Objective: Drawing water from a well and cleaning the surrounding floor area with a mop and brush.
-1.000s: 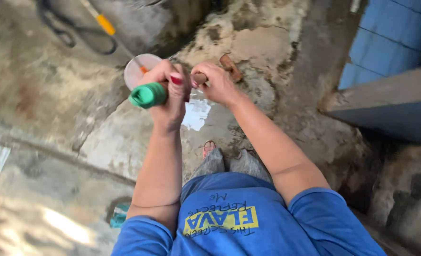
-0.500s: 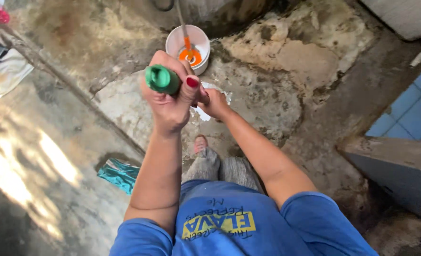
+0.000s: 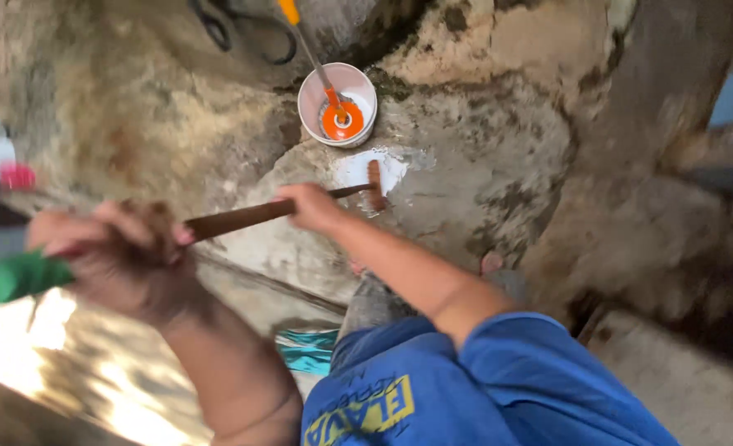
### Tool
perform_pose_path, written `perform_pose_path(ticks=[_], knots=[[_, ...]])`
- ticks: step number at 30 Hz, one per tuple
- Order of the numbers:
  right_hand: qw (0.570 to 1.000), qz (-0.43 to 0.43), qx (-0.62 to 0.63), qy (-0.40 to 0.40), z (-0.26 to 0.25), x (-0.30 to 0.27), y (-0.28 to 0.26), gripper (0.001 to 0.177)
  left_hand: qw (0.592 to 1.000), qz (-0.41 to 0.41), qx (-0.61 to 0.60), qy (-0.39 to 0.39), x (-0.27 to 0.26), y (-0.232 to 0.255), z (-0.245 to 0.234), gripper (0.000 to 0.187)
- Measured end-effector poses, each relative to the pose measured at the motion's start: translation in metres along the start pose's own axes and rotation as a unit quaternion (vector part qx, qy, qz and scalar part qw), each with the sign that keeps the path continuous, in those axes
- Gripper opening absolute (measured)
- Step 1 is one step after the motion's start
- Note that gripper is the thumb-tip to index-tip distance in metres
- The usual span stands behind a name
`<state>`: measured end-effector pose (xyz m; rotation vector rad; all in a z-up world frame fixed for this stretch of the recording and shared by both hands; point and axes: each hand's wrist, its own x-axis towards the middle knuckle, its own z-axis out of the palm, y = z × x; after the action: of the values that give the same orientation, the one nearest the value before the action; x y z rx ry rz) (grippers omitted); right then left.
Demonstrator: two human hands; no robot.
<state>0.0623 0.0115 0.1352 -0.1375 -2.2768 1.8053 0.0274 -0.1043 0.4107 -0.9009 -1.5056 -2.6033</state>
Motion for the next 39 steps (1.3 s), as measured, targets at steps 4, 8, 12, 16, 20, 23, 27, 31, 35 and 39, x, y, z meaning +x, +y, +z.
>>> perform_pose_path(ticks=[4,8,12,16,20,23,27,31,35,39], knots=[[0.998,0.028,-0.033,0.044,0.058,0.054,0.029,0.016,0.988,0.028,0.119,-0.094,0.044,-0.03,-0.073,0.034],[0.997,0.04,-0.044,0.047,0.028,0.058,0.034,0.026,0.995,-0.004,0.079,-0.057,0.068,-0.072,-0.098,0.037],[0.982,0.051,-0.054,0.173,-0.025,-0.028,0.176,0.037,0.99,-0.111,-0.066,-0.062,0.009,-0.189,-0.102,0.02],[0.917,0.266,-0.258,0.147,-0.111,-0.159,0.28,0.046,0.897,-0.424,0.088,-0.093,-0.122,-0.27,-0.106,0.026],[0.878,0.395,-0.234,0.134,-0.172,-0.173,0.214,0.02,0.824,-0.461,-0.023,-0.328,-0.057,-0.235,-0.019,0.034],[0.825,0.431,0.164,0.328,-0.185,-0.049,-0.001,0.045,0.871,-0.48,-0.108,-0.021,0.055,-0.18,0.027,0.021],[0.925,0.029,-0.103,0.364,-0.148,0.053,0.061,0.044,0.961,-0.12,-0.122,-0.217,0.157,-0.148,0.058,0.028],[0.94,0.082,-0.086,0.319,-0.164,0.119,0.088,0.016,0.968,-0.068,-0.083,-0.225,0.173,-0.177,0.096,0.034],[0.849,0.286,0.22,0.386,-0.156,0.115,0.257,0.031,0.977,-0.167,-0.05,-0.126,0.161,-0.216,0.122,0.025],[0.719,0.214,0.449,0.486,-0.219,-0.043,0.393,0.017,0.901,-0.344,-0.001,-0.265,0.087,-0.339,0.092,0.021]])
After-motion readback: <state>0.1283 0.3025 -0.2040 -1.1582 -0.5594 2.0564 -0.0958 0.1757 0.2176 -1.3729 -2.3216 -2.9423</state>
